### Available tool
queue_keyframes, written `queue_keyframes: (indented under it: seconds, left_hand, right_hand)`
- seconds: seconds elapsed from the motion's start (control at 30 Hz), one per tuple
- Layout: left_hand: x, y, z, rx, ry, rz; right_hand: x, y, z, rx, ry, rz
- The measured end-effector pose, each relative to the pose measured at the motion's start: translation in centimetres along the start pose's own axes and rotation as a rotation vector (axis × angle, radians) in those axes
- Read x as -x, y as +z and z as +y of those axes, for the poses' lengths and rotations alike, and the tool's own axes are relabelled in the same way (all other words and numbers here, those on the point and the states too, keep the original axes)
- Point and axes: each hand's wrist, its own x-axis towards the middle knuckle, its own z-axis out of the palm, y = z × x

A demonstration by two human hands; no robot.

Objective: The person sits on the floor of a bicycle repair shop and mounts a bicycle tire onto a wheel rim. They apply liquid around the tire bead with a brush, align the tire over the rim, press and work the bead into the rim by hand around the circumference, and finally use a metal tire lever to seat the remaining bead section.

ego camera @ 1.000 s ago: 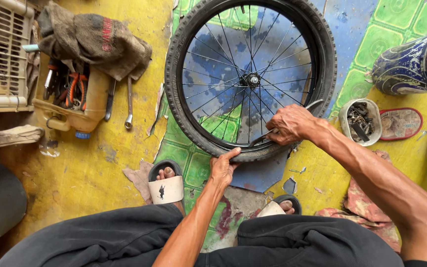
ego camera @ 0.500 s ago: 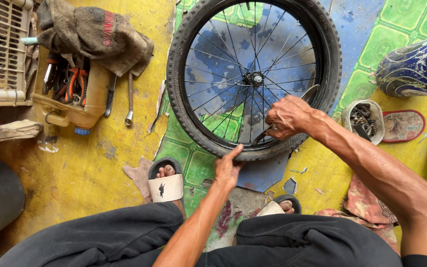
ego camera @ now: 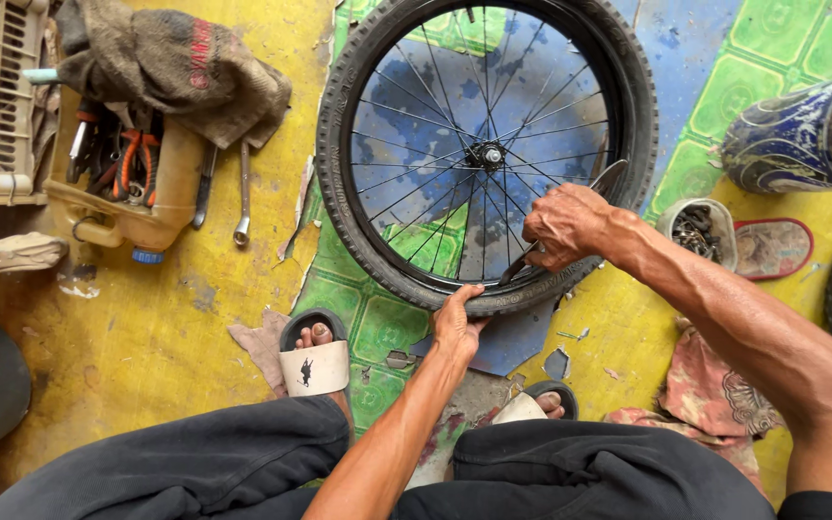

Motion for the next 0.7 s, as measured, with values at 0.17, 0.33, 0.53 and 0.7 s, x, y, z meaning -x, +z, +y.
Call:
queue_keyframes:
  seconds: [0.17,0.33,0.53,0.7]
  left_hand:
    - [-0.2,-0.4,0.8,0.068,-0.004,-0.093]
    - [1.6,0.2,0.7,0.094,0.011,-0.088]
    - [3.6,2.3,-1.3,0.127,-0.030,0.073]
    - [1.3,2.0,-1.3,0.093,0.019,0.167]
  right_hand:
    - [-1.0,-1.3,-0.2,-0.021,-0.032,-0.002]
    - [-1.6,-2.1,-0.7,0.064,-0.076,-0.013]
    - [-1.5,-1.7,-0.8,0.101,-0.118,-0.041]
    - [-1.9,-0.3,-1.1,0.153,-0.156,-0.084]
